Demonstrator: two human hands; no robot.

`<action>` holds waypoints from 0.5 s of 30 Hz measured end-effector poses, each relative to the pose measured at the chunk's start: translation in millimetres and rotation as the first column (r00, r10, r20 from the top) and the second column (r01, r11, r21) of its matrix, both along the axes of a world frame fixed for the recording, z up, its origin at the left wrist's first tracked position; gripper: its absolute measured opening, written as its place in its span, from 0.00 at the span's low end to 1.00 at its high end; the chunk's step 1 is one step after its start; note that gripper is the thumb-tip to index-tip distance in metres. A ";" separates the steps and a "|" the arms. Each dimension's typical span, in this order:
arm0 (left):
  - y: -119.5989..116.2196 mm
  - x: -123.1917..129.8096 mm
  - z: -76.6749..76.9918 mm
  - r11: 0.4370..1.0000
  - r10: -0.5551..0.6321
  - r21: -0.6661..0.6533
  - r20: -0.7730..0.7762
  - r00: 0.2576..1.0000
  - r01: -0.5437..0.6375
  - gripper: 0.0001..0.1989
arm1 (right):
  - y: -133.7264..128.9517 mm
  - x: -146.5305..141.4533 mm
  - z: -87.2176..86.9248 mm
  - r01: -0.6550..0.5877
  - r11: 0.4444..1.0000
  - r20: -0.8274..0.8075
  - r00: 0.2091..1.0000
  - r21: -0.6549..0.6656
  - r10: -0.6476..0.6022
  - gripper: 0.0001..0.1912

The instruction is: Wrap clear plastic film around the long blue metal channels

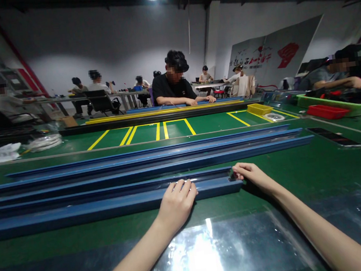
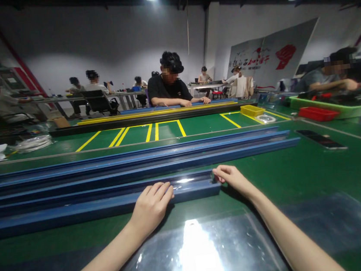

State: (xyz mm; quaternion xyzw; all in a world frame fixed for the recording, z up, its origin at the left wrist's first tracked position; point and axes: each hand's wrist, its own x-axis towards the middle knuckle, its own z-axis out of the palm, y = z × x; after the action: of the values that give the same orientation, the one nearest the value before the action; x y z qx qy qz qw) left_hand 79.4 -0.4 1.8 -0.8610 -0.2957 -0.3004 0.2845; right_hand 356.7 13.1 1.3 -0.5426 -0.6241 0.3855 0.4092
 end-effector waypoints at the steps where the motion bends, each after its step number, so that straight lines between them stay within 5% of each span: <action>1: 0.0 0.2 0.0 1.000 0.000 -0.006 -0.003 1.000 0.000 0.08 | 0.1 0.0 -0.1 -0.009 1.000 0.007 1.000 -0.004 0.009 0.19; 15: 0.1 0.8 -1.2 0.999 -0.001 -0.033 -0.029 1.000 0.000 0.07 | 2.7 1.0 -7.8 0.041 0.999 -0.019 0.999 0.031 -0.041 0.16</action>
State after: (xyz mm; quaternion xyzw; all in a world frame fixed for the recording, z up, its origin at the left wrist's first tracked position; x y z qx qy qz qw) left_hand 80.2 -0.3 0.6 -0.8700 -0.2962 -0.2830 0.2742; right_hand 357.7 15.7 -6.5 -0.5451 -0.6150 0.3722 0.4313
